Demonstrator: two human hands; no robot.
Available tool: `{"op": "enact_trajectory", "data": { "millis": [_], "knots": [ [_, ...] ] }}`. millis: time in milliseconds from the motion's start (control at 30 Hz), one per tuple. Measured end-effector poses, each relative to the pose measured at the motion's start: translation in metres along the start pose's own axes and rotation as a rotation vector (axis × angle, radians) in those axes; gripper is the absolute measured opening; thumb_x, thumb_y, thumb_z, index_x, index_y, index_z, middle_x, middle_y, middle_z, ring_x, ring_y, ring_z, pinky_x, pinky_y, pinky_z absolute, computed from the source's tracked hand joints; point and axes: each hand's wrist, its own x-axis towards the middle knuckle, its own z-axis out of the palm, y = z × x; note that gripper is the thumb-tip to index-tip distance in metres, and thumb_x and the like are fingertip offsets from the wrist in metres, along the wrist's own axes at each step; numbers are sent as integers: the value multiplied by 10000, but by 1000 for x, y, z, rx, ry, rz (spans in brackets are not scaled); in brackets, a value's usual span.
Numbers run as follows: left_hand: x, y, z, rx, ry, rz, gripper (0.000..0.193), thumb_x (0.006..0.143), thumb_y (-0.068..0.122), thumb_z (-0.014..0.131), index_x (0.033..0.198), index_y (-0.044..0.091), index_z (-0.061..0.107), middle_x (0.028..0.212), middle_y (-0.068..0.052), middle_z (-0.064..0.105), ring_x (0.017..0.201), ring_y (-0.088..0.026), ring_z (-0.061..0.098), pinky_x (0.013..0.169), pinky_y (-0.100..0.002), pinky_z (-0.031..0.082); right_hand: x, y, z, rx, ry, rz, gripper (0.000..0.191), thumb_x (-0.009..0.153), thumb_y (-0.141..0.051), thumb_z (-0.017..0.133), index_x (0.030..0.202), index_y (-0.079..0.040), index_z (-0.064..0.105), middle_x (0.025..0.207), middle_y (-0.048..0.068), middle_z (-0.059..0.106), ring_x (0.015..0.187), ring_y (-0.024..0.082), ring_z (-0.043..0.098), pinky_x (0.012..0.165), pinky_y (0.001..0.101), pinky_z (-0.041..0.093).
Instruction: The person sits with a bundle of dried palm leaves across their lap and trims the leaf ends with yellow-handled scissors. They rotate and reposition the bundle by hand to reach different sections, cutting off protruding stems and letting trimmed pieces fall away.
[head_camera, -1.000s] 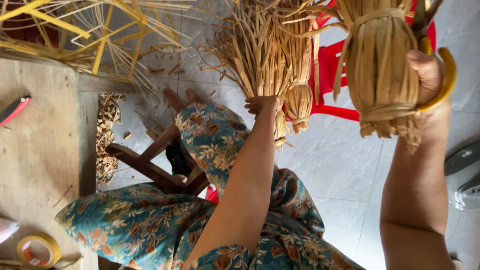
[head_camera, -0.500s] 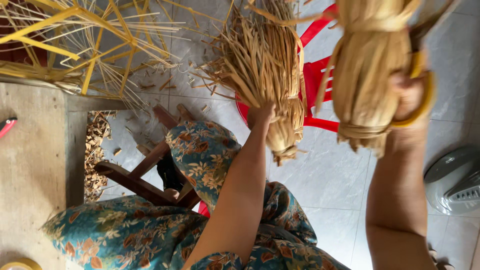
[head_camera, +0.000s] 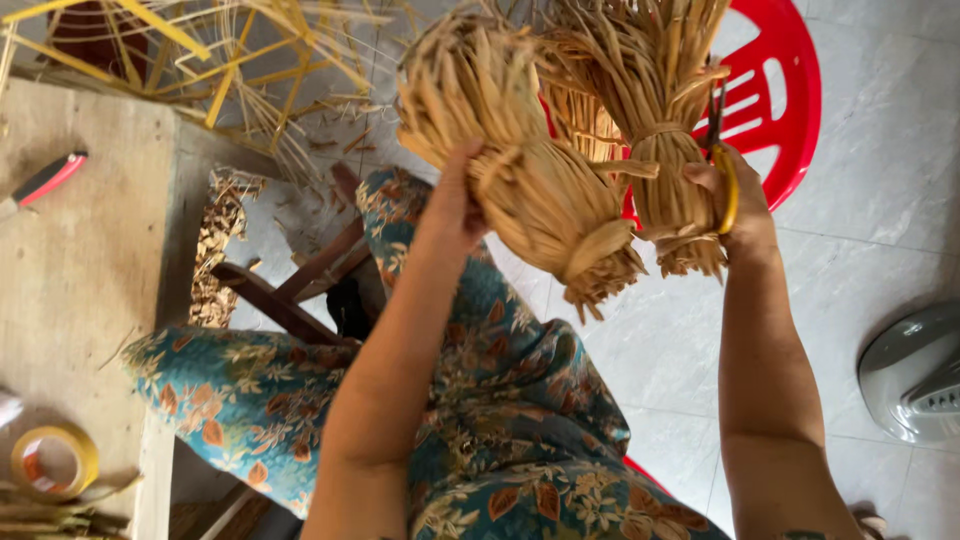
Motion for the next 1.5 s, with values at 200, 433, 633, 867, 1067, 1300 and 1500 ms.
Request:
{"op": "enact_trajectory", "data": {
  "millis": [200, 433, 633, 867, 1067, 1300, 1500],
  "knots": [
    [-98, 42, -95, -12, 52, 259, 411, 844, 444, 693, 1130, 149, 685, 988, -16, 738, 912, -175, 700, 850, -367, 586, -11, 87, 30, -374, 137, 160, 579, 841, -117, 778, 1384, -98, 576, 914, 72, 741, 816, 160, 700, 676, 305, 551],
    [-247, 50, -232, 137, 271, 302, 469, 851, 381, 696, 1167, 34, 694, 1032, -105, 749, 925, -239, 697, 858, -391, 570, -28, 109, 35, -922, 289, -108, 534, 868, -456, 833, 1245, -106, 690, 967, 97, 708, 849, 221, 670, 717, 423, 519],
    [-290, 14, -261, 575, 13, 200, 632, 768, 210, 765, 1329, -32, 603, 1253, -115, 707, 1142, -224, 650, 984, -332, 505, -40, 83, 29, -588, 366, -341, 396, 964, -224, 820, 1216, -24, 589, 991, 110, 679, 779, 170, 622, 646, 334, 508],
    [-340, 15, -281, 741, 259, 243, 825, 725, 146, 778, 1478, -38, 498, 1234, -152, 683, 1085, -226, 610, 910, -353, 488, -87, 37, 31, 168, -588, 177, 240, 1101, -96, 646, 1214, 89, 544, 924, 126, 687, 711, 106, 617, 578, 258, 478],
    [-399, 5, -293, 719, 333, 219, 939, 606, 90, 813, 1488, 6, 500, 1275, -126, 686, 1155, -213, 620, 978, -327, 472, -149, 64, 144, -1184, -1251, 201, 655, 799, -385, 792, 1415, -247, 618, 935, 0, 765, 770, 130, 759, 751, 284, 589],
    [-415, -30, -294, 584, 481, 243, 929, 613, 80, 800, 1480, 79, 464, 1313, -65, 674, 1139, -203, 650, 957, -347, 540, -115, 87, 304, -354, -871, 271, 180, 968, -154, 665, 1108, -54, 719, 1050, 60, 723, 979, 181, 694, 838, 342, 612],
    [-385, -40, -291, 215, 371, 824, 652, 857, 259, 702, 1420, -35, 553, 1324, -115, 683, 1188, -238, 663, 1044, -367, 531, -114, 45, 350, -205, -1083, -321, 279, 949, -70, 775, 1207, -1, 695, 1103, 37, 713, 983, 119, 644, 860, 289, 543]
  ]
}}
